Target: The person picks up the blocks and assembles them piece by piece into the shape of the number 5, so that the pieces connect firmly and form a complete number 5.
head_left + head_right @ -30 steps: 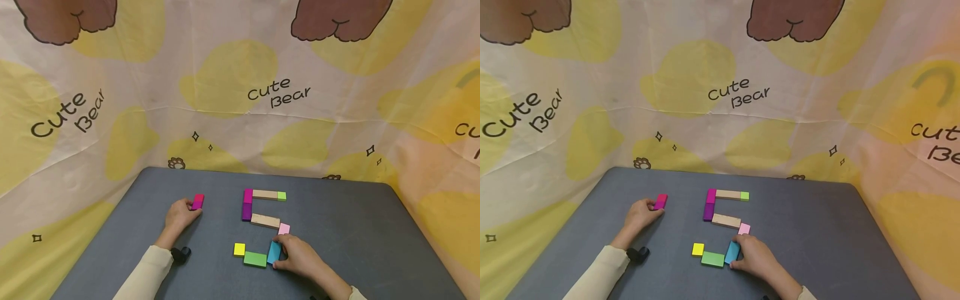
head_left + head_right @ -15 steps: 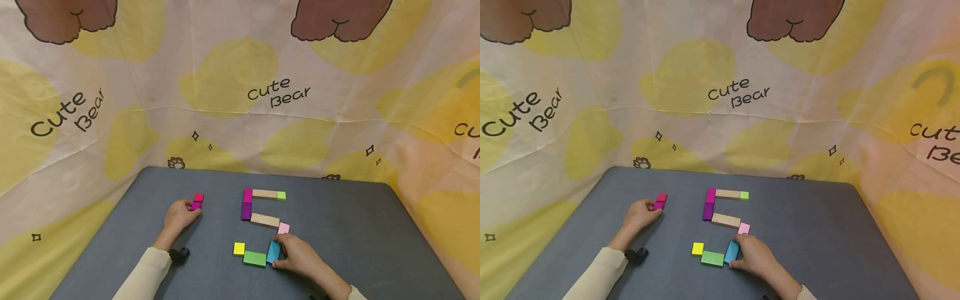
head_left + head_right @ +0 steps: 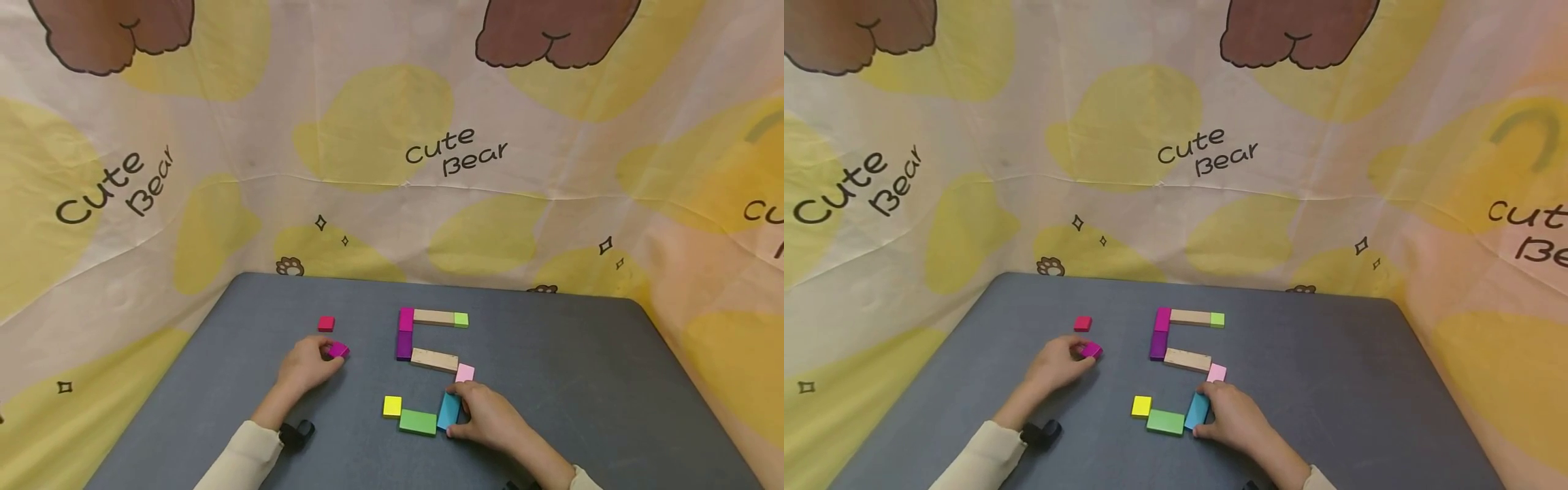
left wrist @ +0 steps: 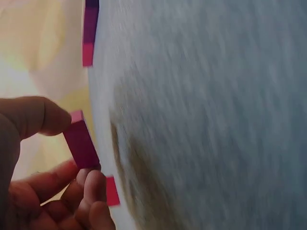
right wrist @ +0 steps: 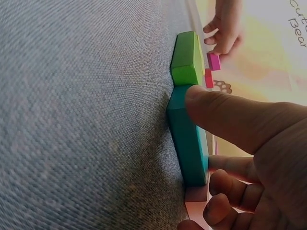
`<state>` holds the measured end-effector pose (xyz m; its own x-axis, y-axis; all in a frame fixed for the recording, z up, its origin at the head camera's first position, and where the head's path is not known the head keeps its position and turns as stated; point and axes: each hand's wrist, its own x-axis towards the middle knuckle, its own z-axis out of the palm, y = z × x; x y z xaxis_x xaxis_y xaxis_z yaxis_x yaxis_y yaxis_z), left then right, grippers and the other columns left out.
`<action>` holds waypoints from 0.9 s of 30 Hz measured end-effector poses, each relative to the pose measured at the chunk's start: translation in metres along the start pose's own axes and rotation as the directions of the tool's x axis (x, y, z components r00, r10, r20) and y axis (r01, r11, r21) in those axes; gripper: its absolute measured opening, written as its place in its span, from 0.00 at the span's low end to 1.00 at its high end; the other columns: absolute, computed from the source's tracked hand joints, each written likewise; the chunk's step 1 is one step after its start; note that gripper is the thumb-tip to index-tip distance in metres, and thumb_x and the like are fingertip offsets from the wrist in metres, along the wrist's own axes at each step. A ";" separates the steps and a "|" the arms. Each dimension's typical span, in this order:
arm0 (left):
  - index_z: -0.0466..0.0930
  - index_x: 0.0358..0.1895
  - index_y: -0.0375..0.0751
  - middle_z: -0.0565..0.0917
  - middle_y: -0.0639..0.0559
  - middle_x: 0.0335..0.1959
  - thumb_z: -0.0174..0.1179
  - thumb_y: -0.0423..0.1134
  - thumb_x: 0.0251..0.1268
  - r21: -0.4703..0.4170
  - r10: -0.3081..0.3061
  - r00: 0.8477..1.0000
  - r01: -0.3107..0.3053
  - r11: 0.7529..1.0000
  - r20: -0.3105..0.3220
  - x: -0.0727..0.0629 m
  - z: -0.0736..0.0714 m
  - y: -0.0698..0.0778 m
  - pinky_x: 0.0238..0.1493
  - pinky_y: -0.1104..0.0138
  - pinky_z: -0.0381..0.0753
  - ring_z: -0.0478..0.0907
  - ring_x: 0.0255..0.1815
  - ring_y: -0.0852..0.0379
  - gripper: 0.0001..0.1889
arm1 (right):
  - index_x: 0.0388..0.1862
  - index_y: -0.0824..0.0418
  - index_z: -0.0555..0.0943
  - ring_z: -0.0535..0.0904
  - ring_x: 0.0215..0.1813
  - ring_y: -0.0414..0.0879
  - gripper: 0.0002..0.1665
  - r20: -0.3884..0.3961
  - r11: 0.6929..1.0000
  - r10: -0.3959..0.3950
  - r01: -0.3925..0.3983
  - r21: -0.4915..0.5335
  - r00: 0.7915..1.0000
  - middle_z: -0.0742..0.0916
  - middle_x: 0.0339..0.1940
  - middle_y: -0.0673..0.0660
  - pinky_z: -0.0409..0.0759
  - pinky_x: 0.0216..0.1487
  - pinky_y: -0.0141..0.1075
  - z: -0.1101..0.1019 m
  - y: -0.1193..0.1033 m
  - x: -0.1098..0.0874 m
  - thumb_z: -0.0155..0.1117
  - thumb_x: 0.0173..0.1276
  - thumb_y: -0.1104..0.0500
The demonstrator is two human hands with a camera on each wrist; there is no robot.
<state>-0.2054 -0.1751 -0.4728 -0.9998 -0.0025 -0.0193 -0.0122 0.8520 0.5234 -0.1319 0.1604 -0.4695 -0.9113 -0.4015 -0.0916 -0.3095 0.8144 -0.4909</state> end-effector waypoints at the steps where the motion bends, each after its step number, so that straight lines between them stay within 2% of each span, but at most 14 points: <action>1: 0.83 0.49 0.42 0.83 0.50 0.39 0.67 0.47 0.52 -0.003 0.021 1.000 -0.020 1.000 0.005 -0.001 0.002 0.003 0.32 0.63 0.75 0.76 0.34 0.58 0.20 | 0.52 0.61 0.80 0.68 0.30 0.38 0.35 -0.003 1.000 -0.002 0.002 -0.001 1.000 0.74 0.27 0.46 0.65 0.29 0.32 0.000 0.000 0.000 0.79 0.45 0.48; 6: 0.84 0.45 0.46 0.83 0.54 0.37 0.68 0.45 0.51 -0.015 0.113 0.993 -0.113 0.993 0.040 -0.007 0.010 0.017 0.33 0.65 0.75 0.74 0.34 0.60 0.16 | 0.52 0.61 0.80 0.68 0.30 0.38 0.35 -0.010 1.000 -0.008 0.008 -0.011 1.000 0.74 0.27 0.46 0.65 0.29 0.32 0.000 0.000 -0.001 0.79 0.45 0.48; 9: 0.85 0.44 0.47 0.81 0.55 0.37 0.68 0.42 0.49 -0.023 0.200 0.977 -0.198 0.980 0.075 -0.010 0.014 0.022 0.32 0.68 0.74 0.73 0.32 0.63 0.16 | 0.52 0.61 0.80 0.68 0.30 0.39 0.35 -0.010 1.000 -0.004 0.003 -0.008 1.000 0.75 0.28 0.46 0.65 0.29 0.32 0.000 0.000 -0.001 0.79 0.45 0.48; 13: 0.85 0.45 0.46 0.80 0.57 0.37 0.67 0.40 0.49 -0.012 0.342 0.930 -0.343 0.939 0.133 -0.013 0.018 0.026 0.30 0.71 0.72 0.72 0.29 0.66 0.16 | 0.52 0.61 0.80 0.68 0.31 0.39 0.35 -0.005 1.000 0.003 -0.003 -0.008 1.000 0.75 0.28 0.46 0.65 0.29 0.32 0.000 0.000 -0.001 0.79 0.46 0.48; 16: 0.84 0.47 0.45 0.79 0.57 0.36 0.66 0.40 0.50 -0.013 0.416 0.893 -0.420 0.908 0.171 -0.013 0.020 0.028 0.29 0.73 0.71 0.71 0.27 0.66 0.17 | 0.53 0.61 0.80 0.68 0.31 0.39 0.36 0.001 1.000 0.006 -0.006 -0.009 1.000 0.75 0.28 0.47 0.65 0.30 0.32 0.000 0.000 -0.001 0.79 0.46 0.48; 24: 0.84 0.47 0.48 0.78 0.61 0.36 0.66 0.41 0.50 -0.034 0.521 0.818 -0.530 0.848 0.243 -0.011 0.025 0.033 0.28 0.74 0.70 0.71 0.28 0.67 0.17 | 0.53 0.61 0.80 0.68 0.30 0.39 0.35 0.003 1.000 0.010 -0.010 -0.003 1.000 0.75 0.28 0.47 0.65 0.29 0.32 0.000 0.000 -0.001 0.79 0.46 0.48; 27: 0.84 0.47 0.49 0.78 0.61 0.36 0.66 0.40 0.50 -0.033 0.531 0.805 -0.543 0.839 0.266 -0.011 0.026 0.034 0.27 0.74 0.69 0.70 0.27 0.68 0.18 | 0.53 0.61 0.80 0.68 0.31 0.38 0.35 0.000 1.000 0.008 -0.008 -0.005 1.000 0.75 0.28 0.47 0.65 0.30 0.32 0.001 0.000 0.000 0.79 0.47 0.48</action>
<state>-0.1946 -0.1324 -0.4767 -0.8071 0.5893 0.0357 0.5317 0.6992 0.4779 -0.1313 0.1603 -0.4699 -0.9139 -0.3947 -0.0953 -0.3033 0.8196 -0.4861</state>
